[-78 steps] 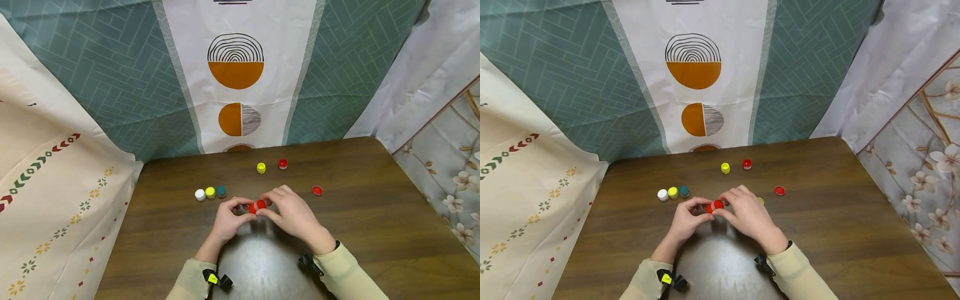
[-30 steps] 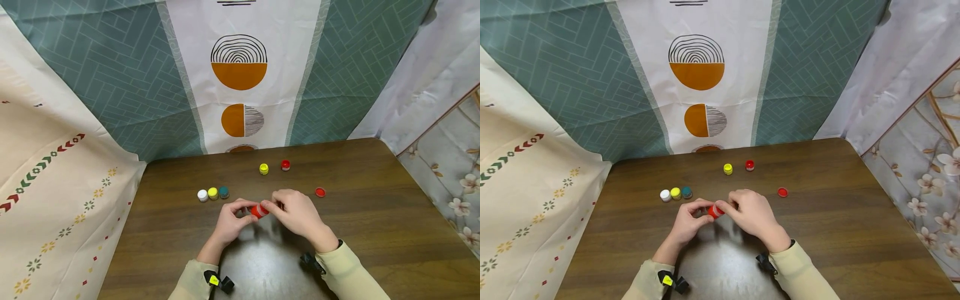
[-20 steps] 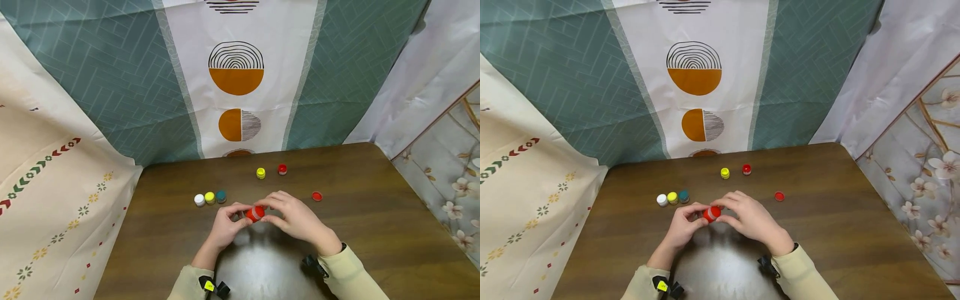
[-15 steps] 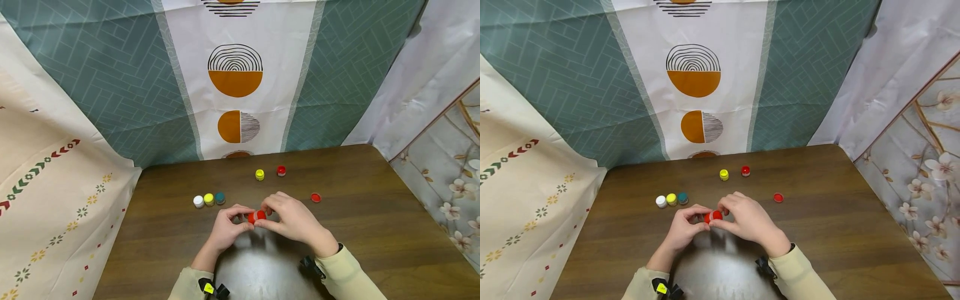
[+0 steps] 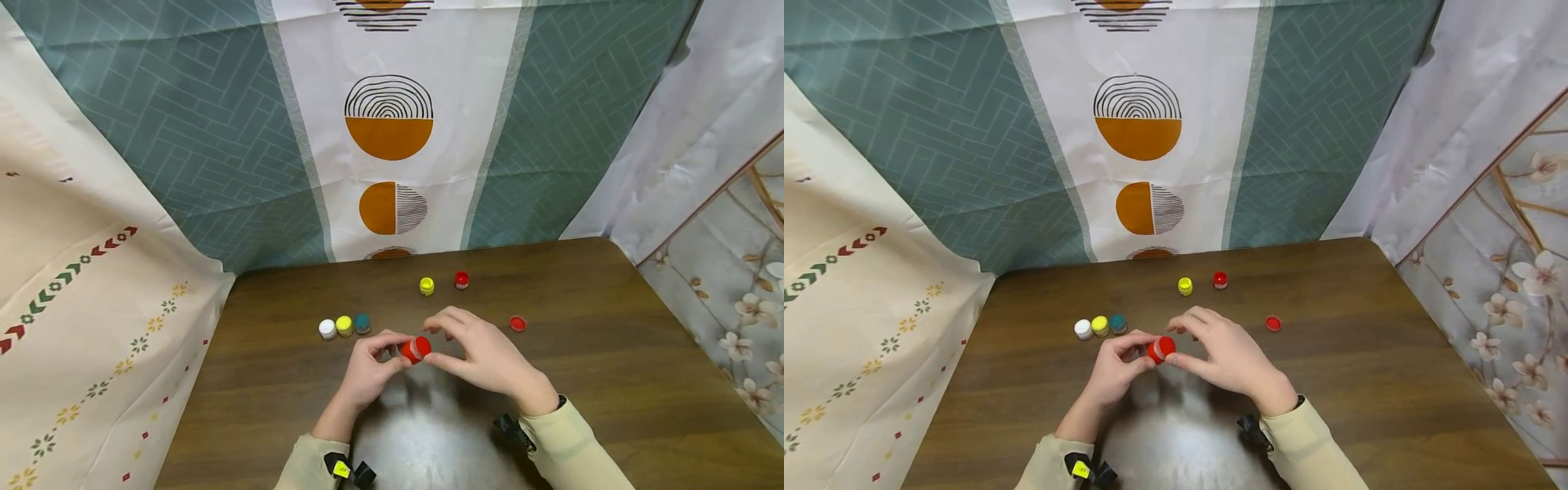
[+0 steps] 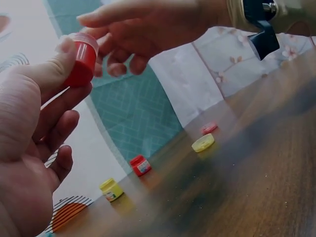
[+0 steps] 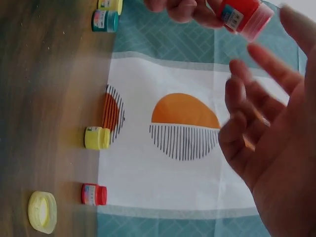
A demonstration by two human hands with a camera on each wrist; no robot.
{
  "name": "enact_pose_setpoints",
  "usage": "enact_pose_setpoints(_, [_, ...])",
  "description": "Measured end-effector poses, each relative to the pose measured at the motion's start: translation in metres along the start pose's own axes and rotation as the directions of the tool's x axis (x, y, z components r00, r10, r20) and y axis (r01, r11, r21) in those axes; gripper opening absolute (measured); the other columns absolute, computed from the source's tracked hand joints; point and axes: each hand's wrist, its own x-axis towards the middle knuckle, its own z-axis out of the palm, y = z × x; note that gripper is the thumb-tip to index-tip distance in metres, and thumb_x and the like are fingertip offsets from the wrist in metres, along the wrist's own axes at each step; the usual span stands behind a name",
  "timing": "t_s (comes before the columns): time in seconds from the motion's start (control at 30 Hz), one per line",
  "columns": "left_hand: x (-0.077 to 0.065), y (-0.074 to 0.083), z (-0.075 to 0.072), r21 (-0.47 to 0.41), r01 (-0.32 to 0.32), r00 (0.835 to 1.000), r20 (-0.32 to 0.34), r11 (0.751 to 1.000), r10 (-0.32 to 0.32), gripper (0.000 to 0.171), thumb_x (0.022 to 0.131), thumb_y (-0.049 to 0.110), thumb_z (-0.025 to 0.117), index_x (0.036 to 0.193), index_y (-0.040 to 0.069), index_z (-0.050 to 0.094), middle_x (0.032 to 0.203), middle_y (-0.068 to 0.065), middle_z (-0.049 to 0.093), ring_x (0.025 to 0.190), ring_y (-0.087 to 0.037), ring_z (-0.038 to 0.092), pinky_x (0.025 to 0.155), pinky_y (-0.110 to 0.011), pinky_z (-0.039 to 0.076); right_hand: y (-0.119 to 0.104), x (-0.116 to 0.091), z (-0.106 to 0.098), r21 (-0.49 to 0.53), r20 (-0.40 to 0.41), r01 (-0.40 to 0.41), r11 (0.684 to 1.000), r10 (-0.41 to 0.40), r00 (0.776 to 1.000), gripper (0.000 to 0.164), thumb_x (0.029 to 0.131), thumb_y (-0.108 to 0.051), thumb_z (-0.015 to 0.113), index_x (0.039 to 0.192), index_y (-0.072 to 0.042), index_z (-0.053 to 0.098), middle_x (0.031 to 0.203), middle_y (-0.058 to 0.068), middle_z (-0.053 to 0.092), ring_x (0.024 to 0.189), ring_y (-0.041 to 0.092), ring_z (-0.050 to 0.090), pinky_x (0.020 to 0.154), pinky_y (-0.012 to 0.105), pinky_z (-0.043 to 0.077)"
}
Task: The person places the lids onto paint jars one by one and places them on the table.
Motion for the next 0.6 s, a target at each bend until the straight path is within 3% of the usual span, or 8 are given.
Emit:
enact_pose_setpoints(0.07, [0.002,-0.001,-0.001,-0.007,-0.012,1.0,0.004,1.0,0.012,0.035,0.092,0.027,0.086,0.117,0.002,0.081,0.098,-0.006,0.075,0.085,-0.035,0.056,0.076,-0.035,0.049,0.002,0.001,-0.003,0.02,0.032,0.063,0.998,-0.064,0.997,0.041,0.1,-0.049,0.075,0.132,-0.025,0.069,0.122,-0.011,0.064,0.089,0.006,0.058,0.077,0.028,0.054])
enact_pose_setpoints(0.13, [0.002,-0.001,-0.001,-0.015,-0.008,1.0,0.007,1.0,0.009,0.035,0.091,0.026,0.087,0.115,0.003,0.081,0.097,-0.006,0.075,0.085,-0.036,0.056,0.076,-0.035,0.049,0.002,0.002,-0.003,0.012,0.051,0.096,0.995,-0.096,0.994,0.042,0.1,-0.05,0.074,0.132,-0.023,0.07,0.123,-0.009,0.064,0.09,0.007,0.06,0.078,0.028,0.054])
enact_pose_setpoints(0.23, [0.001,0.0,0.001,-0.023,0.005,1.0,0.021,1.0,-0.005,0.032,0.088,0.02,0.09,0.114,0.004,0.082,0.101,-0.006,0.077,0.088,-0.036,0.059,0.076,-0.035,0.049,-0.002,0.002,0.001,-0.046,0.052,0.102,0.994,-0.099,0.994,0.034,0.101,-0.053,0.071,0.116,-0.022,0.071,0.111,-0.009,0.062,0.088,0.008,0.059,0.076,0.027,0.054])
enact_pose_setpoints(0.37, [0.003,0.001,0.006,-0.023,-0.021,0.999,0.032,1.0,0.022,0.032,0.083,0.006,0.093,0.114,0.004,0.082,0.106,-0.007,0.079,0.089,-0.03,0.063,0.077,-0.033,0.05,-0.009,0.005,0.01,-0.164,0.027,0.081,0.983,-0.078,0.997,0.033,0.102,-0.053,0.069,0.091,-0.023,0.059,0.089,-0.012,0.049,0.079,0.006,0.049,0.066,0.025,0.046])
enact_pose_setpoints(0.6, [0.002,0.0,0.011,0.028,-0.098,0.994,-0.035,0.995,0.099,0.033,0.081,-0.004,0.091,0.113,0.001,0.082,0.101,-0.008,0.078,0.089,-0.018,0.066,0.078,-0.036,0.056,-0.017,0.01,0.024,-0.27,-0.119,-0.031,0.962,-0.002,0.993,0.038,0.096,-0.042,0.072,0.071,-0.022,0.051,0.071,-0.014,0.036,0.063,0.007,0.038,0.052,0.024,0.034])
